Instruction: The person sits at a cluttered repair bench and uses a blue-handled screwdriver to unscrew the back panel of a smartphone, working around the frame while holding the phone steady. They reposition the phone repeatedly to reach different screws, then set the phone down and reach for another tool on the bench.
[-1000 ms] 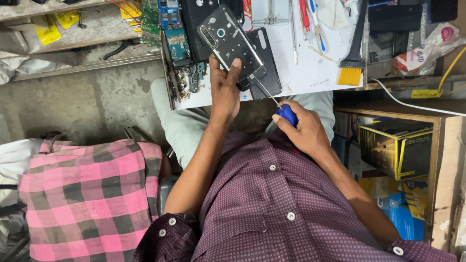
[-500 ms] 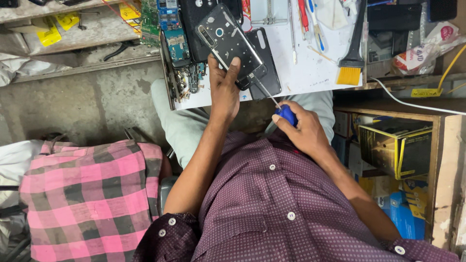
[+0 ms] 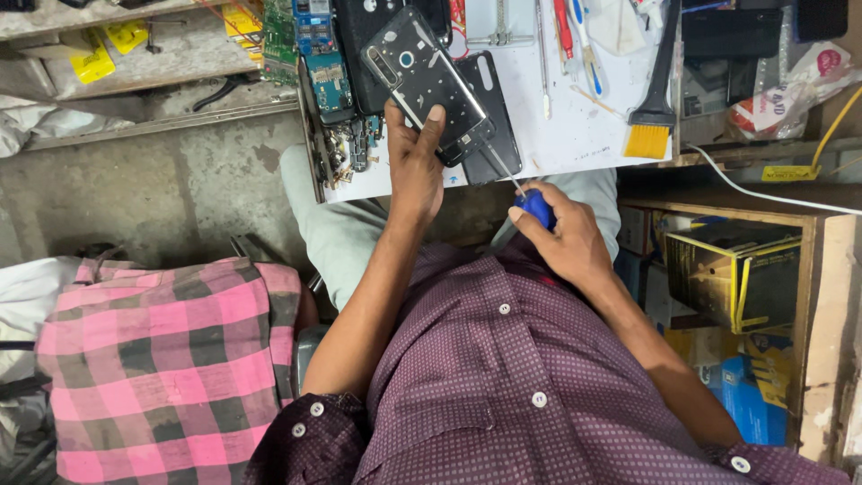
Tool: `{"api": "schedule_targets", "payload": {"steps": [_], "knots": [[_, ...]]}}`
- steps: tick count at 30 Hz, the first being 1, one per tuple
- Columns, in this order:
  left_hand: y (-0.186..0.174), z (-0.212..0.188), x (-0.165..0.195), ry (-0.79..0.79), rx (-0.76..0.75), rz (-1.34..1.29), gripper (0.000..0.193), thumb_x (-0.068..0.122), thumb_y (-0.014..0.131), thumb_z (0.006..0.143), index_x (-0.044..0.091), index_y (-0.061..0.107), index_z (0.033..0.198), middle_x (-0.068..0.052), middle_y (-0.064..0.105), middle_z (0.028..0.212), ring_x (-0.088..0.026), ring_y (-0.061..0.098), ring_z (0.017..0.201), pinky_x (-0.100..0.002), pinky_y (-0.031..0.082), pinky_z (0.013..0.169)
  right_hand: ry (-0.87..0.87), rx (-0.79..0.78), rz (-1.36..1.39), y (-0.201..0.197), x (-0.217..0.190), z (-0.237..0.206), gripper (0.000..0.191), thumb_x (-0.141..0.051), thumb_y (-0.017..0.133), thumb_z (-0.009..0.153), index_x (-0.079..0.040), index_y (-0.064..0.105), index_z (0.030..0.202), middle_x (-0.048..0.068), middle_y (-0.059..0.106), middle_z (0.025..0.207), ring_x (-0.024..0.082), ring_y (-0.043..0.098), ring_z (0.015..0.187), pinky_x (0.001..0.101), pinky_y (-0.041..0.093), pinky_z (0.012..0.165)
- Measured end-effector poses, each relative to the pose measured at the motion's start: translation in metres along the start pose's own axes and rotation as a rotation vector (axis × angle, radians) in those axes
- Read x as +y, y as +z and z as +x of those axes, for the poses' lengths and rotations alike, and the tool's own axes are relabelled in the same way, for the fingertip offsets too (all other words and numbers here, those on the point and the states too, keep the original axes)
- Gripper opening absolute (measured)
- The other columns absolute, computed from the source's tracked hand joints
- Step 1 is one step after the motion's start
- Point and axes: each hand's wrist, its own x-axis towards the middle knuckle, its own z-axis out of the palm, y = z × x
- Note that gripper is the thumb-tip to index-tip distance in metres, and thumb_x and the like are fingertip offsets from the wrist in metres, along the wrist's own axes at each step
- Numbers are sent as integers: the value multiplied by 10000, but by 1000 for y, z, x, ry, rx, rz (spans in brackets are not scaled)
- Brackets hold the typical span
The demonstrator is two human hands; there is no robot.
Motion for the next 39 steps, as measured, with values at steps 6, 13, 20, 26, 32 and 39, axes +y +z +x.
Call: {"api": "schedule_targets", "payload": {"steps": [6, 13, 20, 26, 32, 39], "knots": [[4, -1, 2, -2, 5, -43, 410, 45, 579, 1095, 82, 411, 1467, -77, 619, 1342, -157, 605, 1206, -352, 514, 1043, 18, -33, 15, 2, 1, 0, 357, -291, 741, 939, -40, 679, 1186, 70, 665, 769, 110, 579, 647, 295, 480, 594], [6, -1, 3, -2, 5, -56, 404, 41, 577, 1101, 81, 423, 1472, -74, 616, 1357, -156, 601, 1218, -351, 508, 1056, 147, -43, 25, -3, -4, 2, 364, -292, 732, 927, -49, 696, 1195, 59, 627, 687, 96, 534, 536, 286, 425, 500], [5, -1, 1, -9, 15, -30, 398, 48, 572, 1096, 89, 423, 1463, -71, 615, 1348, -157, 602, 1211, -360, 513, 1047, 183, -52, 85, -4, -4, 3, 368, -304, 716, 925, -68, 685, 1206, 45, 653, 698, 70, 574, 525, 266, 461, 495], [5, -1, 0, 3, 20, -45, 411, 45, 577, 1098, 84, 416, 1474, -68, 605, 1366, -157, 590, 1235, -356, 499, 1073, 144, -91, 27, 4, 0, 0, 360, -289, 742, 909, -58, 688, 1180, 74, 649, 723, 118, 551, 590, 303, 448, 540], [6, -1, 0, -19, 22, -73, 414, 53, 580, 1090, 89, 407, 1464, -77, 607, 1352, -169, 597, 1217, -371, 514, 1043, 79, -127, -4, 7, -4, -1, 375, -289, 755, 905, -48, 672, 1179, 75, 645, 722, 115, 560, 588, 300, 453, 541], [6, 1, 0, 6, 25, -53, 407, 40, 572, 1096, 91, 406, 1464, -77, 599, 1364, -164, 595, 1222, -362, 514, 1053, 67, -52, 100, 3, -4, 2, 339, -285, 726, 941, -54, 678, 1183, 43, 655, 736, 81, 585, 602, 274, 471, 554]]}}
